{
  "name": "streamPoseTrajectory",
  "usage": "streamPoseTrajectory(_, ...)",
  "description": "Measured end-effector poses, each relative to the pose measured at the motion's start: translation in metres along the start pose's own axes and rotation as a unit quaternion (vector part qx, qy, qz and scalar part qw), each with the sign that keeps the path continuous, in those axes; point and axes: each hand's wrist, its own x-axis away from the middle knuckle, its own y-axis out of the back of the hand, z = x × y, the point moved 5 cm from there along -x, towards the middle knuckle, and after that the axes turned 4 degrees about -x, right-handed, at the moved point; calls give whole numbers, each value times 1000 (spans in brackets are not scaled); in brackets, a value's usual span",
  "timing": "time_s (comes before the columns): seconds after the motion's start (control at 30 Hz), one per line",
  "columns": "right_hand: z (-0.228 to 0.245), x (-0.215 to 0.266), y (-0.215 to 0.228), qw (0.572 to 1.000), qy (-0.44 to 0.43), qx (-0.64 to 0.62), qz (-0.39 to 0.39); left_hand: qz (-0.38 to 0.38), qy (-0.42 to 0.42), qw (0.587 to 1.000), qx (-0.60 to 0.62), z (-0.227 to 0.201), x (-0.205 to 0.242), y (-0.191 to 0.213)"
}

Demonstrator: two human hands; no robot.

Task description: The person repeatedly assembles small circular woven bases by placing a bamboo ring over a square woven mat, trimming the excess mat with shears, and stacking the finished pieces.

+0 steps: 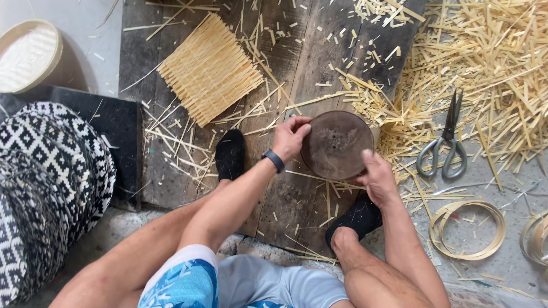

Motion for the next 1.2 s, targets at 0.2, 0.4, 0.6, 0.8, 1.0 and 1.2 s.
streamPoseTrajectory(0.2,-37,-8,17,992,8,108,-66,-46,-52,947,-315,-52,-22,82)
streamPoseTrajectory(0.4,-52,28,42,966,93,198,-137,-264,-234,561,-749,-97,-41,202)
streamPoseTrajectory(0.6,-62,25,47,964,126,196,-129,-40,-82,710,-699,-72,-48,245)
streamPoseTrajectory(0.8,-53,33,40,963,148,192,-117,-164,-238,586,-757,-156,-30,277)
streamPoseTrajectory(1.0,-33,43,31,984,130,68,-103,-84,-548,530,-641,-258,47,184)
streamPoseTrajectory(1.2,12,39,-9,985,92,-147,23,181,-578,514,-607,-150,136,8)
